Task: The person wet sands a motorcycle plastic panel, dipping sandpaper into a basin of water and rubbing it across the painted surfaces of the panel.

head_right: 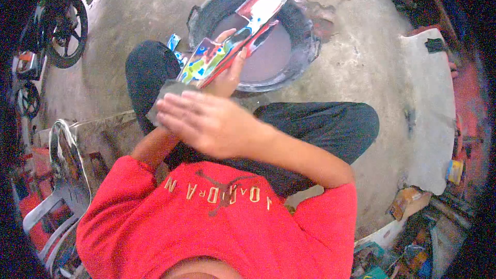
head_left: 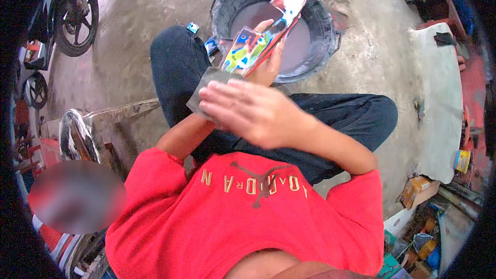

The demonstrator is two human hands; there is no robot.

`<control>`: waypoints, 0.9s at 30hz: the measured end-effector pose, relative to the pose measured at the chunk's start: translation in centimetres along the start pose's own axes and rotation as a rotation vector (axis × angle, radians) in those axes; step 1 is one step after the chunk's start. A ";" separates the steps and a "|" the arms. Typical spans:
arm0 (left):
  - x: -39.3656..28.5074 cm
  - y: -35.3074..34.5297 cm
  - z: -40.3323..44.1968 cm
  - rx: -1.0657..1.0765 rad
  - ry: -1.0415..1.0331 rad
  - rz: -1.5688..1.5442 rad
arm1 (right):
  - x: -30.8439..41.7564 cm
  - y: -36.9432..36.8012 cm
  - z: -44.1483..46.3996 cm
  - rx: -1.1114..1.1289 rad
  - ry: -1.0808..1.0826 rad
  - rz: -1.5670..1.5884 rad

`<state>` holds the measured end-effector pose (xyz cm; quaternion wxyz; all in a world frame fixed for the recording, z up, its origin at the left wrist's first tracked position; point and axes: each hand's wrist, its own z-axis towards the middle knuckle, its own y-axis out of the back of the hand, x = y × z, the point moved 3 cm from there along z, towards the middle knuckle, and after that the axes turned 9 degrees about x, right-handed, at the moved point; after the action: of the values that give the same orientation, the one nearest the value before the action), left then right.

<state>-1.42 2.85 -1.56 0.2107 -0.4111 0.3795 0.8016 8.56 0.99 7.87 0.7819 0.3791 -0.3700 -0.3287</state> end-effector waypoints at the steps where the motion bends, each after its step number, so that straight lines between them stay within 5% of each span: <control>1: 0.3 -0.3 0.0 -0.034 0.035 -0.204 | -1.2 0.8 0.1 -0.004 -0.085 -0.030; 2: 0.5 -1.0 0.1 -0.029 0.204 -0.782 | -3.4 1.8 -0.2 -0.008 -0.168 -0.062; 5: -0.9 0.8 0.4 -0.102 -0.209 0.509 | -7.3 1.7 -1.1 -0.071 -0.281 -0.117; 8: -0.6 0.3 0.1 0.048 0.272 -0.403 | -2.4 0.0 -0.4 -0.034 -0.163 -0.085; 9: -0.1 0.1 0.0 0.037 0.206 -0.154 | -1.8 0.2 -0.3 -0.018 -0.104 -0.044; 12: -0.5 0.1 0.5 0.049 0.202 -0.674 | -4.8 1.6 -0.4 -0.028 -0.166 -0.061; 15: 1.1 -0.2 -0.4 -0.106 -0.086 0.366 | -7.9 1.3 -1.3 -0.063 -0.296 -0.160; 16: 1.1 -0.2 0.4 -0.043 0.113 -0.139 | -6.6 1.0 -1.2 -0.050 -0.266 -0.161; 19: 0.6 -0.1 0.9 -0.031 0.089 -0.131 | -1.1 0.1 0.3 -0.004 -0.144 -0.056; 21: 1.3 0.0 0.6 -0.085 0.163 -0.505 | -1.6 0.5 0.5 -0.018 -0.146 -0.041; 22: 1.5 0.0 0.5 -0.076 0.117 -0.432 | -3.5 1.4 0.4 -0.033 -0.204 -0.080; 24: 2.7 -0.9 0.1 -0.156 -0.181 0.240 | -8.2 0.6 -1.0 -0.106 -0.362 -0.122; 25: 2.8 -1.0 0.3 -0.184 -0.213 0.244 | -7.7 0.6 -1.0 -0.098 -0.381 -0.109; 27: -0.2 0.4 0.9 -0.115 0.085 -0.191 | -4.6 0.5 -0.1 -0.036 -0.343 -0.123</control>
<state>-2.05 3.33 -0.87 0.2460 -0.4903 0.3006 0.7802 6.39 4.93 6.73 0.6925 0.3255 -0.4680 -0.4421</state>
